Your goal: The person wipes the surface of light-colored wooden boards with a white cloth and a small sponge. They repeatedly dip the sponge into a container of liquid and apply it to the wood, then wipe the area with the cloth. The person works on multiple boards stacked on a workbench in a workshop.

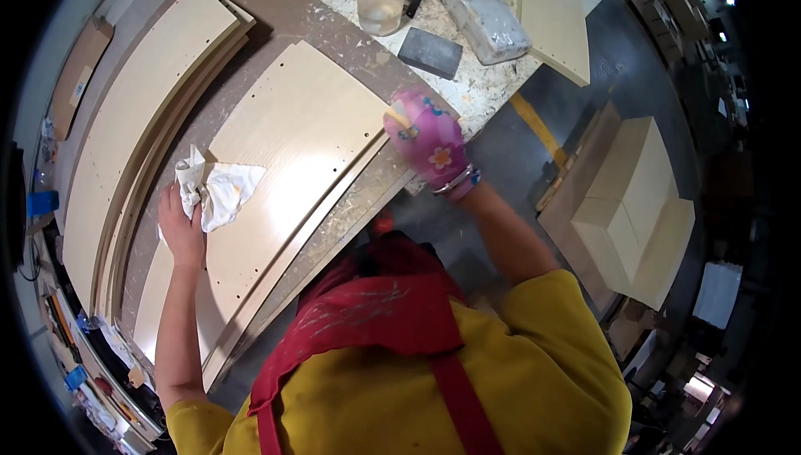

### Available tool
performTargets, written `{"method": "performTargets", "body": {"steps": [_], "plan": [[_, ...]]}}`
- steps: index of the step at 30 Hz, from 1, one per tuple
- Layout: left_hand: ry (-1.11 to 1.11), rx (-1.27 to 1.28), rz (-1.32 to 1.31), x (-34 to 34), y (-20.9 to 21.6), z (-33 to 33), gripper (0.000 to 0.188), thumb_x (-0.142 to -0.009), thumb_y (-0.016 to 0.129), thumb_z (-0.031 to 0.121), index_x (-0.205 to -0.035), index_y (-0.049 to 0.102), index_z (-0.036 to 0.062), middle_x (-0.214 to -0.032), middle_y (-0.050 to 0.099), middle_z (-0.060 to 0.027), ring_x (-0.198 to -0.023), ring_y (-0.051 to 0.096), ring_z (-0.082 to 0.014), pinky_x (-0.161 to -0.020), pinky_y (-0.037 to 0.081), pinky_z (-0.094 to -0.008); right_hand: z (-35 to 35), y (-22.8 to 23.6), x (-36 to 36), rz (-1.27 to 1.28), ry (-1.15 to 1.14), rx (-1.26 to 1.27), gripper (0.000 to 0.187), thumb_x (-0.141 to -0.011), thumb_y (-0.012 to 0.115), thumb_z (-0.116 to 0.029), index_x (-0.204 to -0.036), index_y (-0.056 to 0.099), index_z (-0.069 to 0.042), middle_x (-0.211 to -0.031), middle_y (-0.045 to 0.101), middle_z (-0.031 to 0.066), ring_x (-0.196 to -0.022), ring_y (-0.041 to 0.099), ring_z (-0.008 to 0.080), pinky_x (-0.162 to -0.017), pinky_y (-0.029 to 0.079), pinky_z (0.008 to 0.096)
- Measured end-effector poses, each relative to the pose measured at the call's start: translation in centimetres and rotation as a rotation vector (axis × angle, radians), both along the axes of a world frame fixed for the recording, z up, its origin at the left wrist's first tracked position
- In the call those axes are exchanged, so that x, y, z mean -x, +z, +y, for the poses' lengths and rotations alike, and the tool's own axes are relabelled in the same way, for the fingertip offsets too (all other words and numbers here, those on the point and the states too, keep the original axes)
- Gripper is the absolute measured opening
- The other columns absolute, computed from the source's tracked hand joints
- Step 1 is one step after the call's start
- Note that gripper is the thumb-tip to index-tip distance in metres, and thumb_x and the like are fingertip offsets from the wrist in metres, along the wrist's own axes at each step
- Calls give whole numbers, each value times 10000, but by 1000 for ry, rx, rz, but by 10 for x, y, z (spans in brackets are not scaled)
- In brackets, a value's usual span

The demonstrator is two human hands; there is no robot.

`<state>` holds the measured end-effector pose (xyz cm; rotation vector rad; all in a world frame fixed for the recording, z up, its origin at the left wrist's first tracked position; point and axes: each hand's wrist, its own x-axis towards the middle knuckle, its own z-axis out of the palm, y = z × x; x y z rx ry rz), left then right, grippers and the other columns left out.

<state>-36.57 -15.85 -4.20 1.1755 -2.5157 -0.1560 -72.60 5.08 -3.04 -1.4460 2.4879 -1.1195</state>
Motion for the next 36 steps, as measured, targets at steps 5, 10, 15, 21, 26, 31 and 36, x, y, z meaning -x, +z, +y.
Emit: {"method": "performTargets", "body": {"steps": [5,10,15,21,26,31,36], "plan": [[4,-17,3,0,1,2,508,-729,660,70,-1217,530,21,-1189,528,-175,-1079,503,-383,-917,403,-454,2,-14,-30,-79,109,-37,303,-828,662,-232,-1070,572,-75,-939,647,140,-843,643,339,-702,517,417],[19,-31,-8,-1,3,2,502,-735,661,78,-1217,535,23,-1197,533,-174,-1085,508,-379,-923,404,-450,4,-4,-20,-123,38,-55,284,-828,669,-188,-1066,572,-69,-945,648,150,-820,647,341,-704,528,393],[13,7,-10,1,0,-1,492,-739,666,82,-1210,539,23,-1200,535,-168,-1089,509,-374,-924,407,-445,6,-24,-65,-68,90,164,279,-838,661,-201,-1080,579,-86,-968,656,116,-755,655,327,-685,540,396],[7,-13,-2,-7,-5,-4,480,-740,663,82,-1202,545,30,-1191,539,-163,-1080,515,-369,-916,412,-443,10,-22,-70,-379,249,184,214,-860,629,-204,-1053,622,-113,-1005,648,101,-858,649,281,-770,533,374],[-24,-32,31,-2,-1,-3,497,-743,671,99,-1217,542,33,-1196,537,-156,-1080,516,-362,-915,406,-434,-3,6,-24,-235,-135,107,230,-888,623,-221,-1056,593,-65,-874,655,156,-867,648,327,-756,523,398],[-16,-23,22,-6,-4,-4,494,-753,667,100,-1227,540,37,-1208,533,-152,-1086,511,-356,-920,401,-435,5,-12,-98,-114,168,210,271,-855,664,-205,-1070,584,-61,-951,661,130,-879,655,312,-732,530,381],[-27,-36,38,-6,-2,-3,489,-764,667,107,-1229,537,27,-1225,528,-157,-1095,507,-361,-927,401,-436,9,-13,-102,38,181,231,225,-872,627,-175,-1059,589,-56,-983,658,133,-869,662,292,-768,531,388]]}}
